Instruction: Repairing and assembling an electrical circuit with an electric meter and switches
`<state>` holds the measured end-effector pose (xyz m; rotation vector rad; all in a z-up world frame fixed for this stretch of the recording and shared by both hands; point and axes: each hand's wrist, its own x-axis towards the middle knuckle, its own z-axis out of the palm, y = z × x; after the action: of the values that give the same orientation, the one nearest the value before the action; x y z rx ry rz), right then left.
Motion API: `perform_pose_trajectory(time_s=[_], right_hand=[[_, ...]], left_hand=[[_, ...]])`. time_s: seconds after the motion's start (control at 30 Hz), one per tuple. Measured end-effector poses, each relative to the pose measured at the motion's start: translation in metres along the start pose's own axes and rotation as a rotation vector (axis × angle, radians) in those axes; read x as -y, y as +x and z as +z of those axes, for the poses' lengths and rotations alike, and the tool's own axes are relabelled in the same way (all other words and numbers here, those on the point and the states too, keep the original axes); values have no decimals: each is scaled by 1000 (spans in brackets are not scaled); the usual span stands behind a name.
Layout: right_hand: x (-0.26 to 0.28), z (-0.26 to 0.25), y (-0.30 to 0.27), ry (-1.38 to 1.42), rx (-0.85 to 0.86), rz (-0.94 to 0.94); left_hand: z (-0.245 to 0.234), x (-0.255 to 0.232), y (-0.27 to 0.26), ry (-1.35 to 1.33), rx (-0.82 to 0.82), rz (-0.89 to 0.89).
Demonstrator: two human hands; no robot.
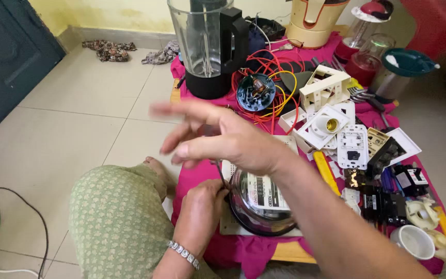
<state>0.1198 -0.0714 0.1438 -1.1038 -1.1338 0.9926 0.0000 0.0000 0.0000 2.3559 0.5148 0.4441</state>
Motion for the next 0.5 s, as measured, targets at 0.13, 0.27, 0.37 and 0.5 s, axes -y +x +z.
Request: perform_pose_trajectory(time_s=[0.13,0.27,0.37,0.5], right_hand=[[1,5,12,-198,-61,71],[-10,31,12,-275,-823,-32],[-18,27,8,-298,-804,-165],[-10,6,0,-119,-219,-52]], left_hand=[[-3,-5,0,-43,20,-19],[-3,-4,0,-11,4,-59],[-1,-3,0,-15,6,-38],[2,1,0,-18,-24,11]])
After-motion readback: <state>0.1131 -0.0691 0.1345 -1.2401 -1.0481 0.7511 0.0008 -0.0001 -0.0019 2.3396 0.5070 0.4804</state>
